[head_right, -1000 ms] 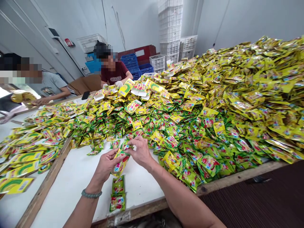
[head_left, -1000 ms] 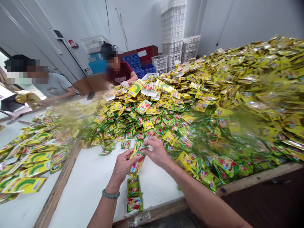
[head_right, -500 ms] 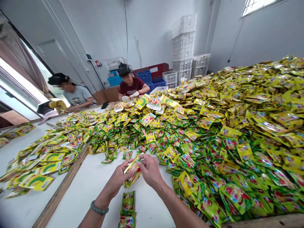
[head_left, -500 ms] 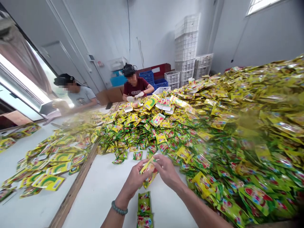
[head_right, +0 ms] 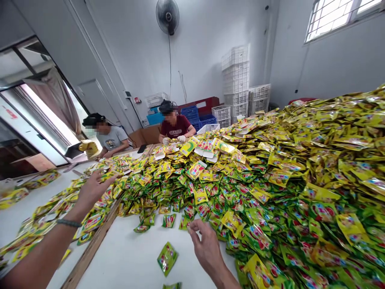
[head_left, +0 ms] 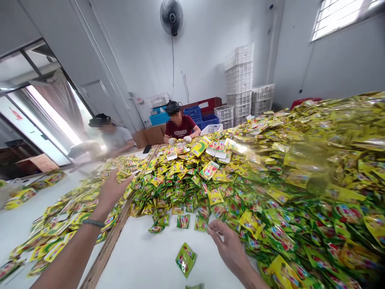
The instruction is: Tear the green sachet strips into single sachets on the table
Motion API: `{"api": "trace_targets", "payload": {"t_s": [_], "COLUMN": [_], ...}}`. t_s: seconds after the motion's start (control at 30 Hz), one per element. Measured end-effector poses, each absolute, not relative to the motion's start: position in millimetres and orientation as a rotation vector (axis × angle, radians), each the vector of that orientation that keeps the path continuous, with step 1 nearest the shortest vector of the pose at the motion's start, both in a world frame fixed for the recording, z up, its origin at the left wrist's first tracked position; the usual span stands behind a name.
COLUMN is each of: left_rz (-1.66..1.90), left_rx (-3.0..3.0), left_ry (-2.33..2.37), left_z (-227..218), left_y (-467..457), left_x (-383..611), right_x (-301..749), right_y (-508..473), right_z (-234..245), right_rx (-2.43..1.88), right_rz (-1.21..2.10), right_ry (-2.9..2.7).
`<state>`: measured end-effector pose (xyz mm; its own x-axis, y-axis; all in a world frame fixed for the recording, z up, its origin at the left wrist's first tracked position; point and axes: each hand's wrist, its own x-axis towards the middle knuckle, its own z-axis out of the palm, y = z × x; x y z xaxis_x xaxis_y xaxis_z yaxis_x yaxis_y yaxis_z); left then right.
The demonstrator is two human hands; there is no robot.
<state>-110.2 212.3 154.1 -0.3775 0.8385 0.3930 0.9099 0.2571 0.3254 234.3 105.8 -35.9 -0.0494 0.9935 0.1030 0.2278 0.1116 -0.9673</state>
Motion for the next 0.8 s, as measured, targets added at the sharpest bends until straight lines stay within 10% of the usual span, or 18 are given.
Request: {"api": "trace_targets", "payload": {"t_s": [0.47, 0.8], "left_rz": [-0.390, -0.875], "left_rx": [-2.205, -2.351], "left_ry": [-2.184, -1.712], "left_z": [119.7, 90.1], "left_y": [377.6, 335.3], "left_x": [22.3, 16.7], "right_x": [239.9, 325.9], "right_y": [114.1, 295.5], "right_z": [-20.3, 67.1], "right_rx": [-1.279, -1.527], "right_rz": [1.099, 0.019], "right_ry": [-1.576, -1.557]}}
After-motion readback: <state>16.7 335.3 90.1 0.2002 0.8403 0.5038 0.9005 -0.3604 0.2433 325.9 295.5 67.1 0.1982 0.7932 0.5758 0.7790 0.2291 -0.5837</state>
